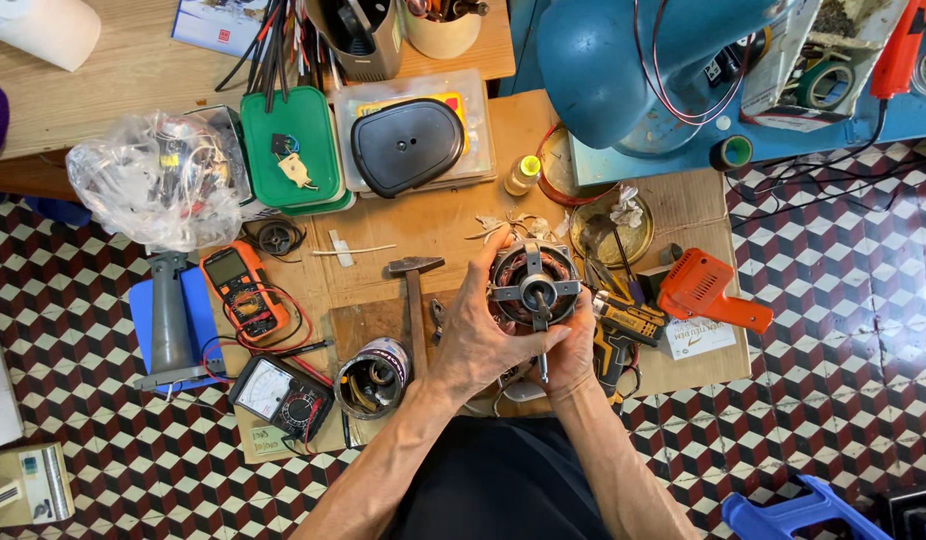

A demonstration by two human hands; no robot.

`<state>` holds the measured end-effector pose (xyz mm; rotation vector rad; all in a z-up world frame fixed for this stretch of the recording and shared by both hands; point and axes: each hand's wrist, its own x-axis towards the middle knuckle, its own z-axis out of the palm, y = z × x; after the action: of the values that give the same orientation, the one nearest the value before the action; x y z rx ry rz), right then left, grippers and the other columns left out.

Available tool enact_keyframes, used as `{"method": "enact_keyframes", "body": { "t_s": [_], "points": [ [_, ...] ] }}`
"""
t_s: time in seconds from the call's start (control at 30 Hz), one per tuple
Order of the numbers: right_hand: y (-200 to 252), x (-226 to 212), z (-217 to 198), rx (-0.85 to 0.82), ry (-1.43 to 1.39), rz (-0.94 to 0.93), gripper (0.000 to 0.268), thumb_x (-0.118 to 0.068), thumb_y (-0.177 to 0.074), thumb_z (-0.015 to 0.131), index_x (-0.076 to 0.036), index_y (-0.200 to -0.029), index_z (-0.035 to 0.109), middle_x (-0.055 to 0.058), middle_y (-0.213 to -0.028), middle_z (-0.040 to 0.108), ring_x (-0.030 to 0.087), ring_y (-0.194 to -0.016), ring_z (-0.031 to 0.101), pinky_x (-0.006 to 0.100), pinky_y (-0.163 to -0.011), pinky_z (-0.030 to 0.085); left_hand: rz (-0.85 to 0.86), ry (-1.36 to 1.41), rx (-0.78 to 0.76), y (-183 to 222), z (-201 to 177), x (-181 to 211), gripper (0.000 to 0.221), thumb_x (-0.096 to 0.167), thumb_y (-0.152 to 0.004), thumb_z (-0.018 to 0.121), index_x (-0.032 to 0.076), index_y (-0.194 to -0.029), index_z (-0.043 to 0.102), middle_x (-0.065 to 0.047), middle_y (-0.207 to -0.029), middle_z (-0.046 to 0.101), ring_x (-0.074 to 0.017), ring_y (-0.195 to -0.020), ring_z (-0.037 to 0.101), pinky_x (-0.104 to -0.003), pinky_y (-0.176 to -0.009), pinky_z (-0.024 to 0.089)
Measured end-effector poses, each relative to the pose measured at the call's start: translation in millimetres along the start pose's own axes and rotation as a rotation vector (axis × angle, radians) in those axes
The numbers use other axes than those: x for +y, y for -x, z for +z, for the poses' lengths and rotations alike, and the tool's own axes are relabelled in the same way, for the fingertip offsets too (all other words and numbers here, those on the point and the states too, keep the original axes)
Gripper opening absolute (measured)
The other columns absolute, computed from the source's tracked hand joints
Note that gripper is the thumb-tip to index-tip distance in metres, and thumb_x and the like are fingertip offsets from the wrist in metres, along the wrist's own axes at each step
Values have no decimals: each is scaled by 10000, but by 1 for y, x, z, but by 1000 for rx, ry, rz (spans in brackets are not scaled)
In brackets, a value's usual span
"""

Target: The person disassembles a small motor or fan component on a cluttered workbench, using a cordless drill to remove screws and a hammer to tap parts. They repeatedly inspect the rotor and stator, reassemble the unit, and test it with the drill.

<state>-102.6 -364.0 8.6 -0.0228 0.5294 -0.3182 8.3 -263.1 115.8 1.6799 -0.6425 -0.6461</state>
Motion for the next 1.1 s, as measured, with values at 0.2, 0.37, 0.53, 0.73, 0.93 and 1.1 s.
{"method": "enact_keyframes", "body": {
  "t_s": [0.2,0.37,0.53,0.73,0.93,1.1],
  "points": [
    [-9,-3,-6,196,94,-131,563,-538,-1047,421,-107,-1349,620,97,-1278,698,265,-1137,670,428,-996,554,81,-36,-38,-9,3,-1,1168,311,-683,965,121,-1608,277,-158,-1478,555,-280,-1333,637,-393,-1142,537],
    [-11,-4,-1,96,14,-45,569,-555,-1048,451,-92,-1325,631,108,-1252,702,271,-1106,682,419,-960,565,51,37,-48,-12,4,-6,1183,281,-676,965,129,-1620,268,-148,-1500,544,-281,-1355,627,-399,-1152,532],
    [-6,-8,10,98,41,14,595,-568,-1027,470,-55,-1270,646,127,-1206,718,274,-1057,697,402,-931,572,29,90,-61,-14,8,-11,1217,269,-659,978,149,-1623,244,-147,-1557,478,-283,-1387,592,-404,-1176,519],
    [-2,-7,17,204,93,-6,594,-574,-1001,442,-75,-1241,657,104,-1176,725,260,-1034,700,395,-907,585,31,118,-67,-11,10,-14,1215,241,-656,982,165,-1623,250,-145,-1562,473,-280,-1390,597,-398,-1177,531],
    [0,-6,18,122,50,12,579,-547,-1017,436,-54,-1228,654,118,-1167,724,267,-1025,703,399,-908,586,44,120,-71,-8,11,-13,1215,219,-651,980,149,-1620,249,-143,-1549,483,-271,-1378,601,-396,-1166,531],
    [1,-5,12,176,95,-25,612,-573,-1020,410,-60,-1265,636,123,-1200,711,270,-1065,693,398,-941,578,52,122,-65,-5,11,-11,1202,206,-655,978,137,-1611,252,-143,-1505,528,-265,-1367,607,-395,-1165,525]
  ]
}}
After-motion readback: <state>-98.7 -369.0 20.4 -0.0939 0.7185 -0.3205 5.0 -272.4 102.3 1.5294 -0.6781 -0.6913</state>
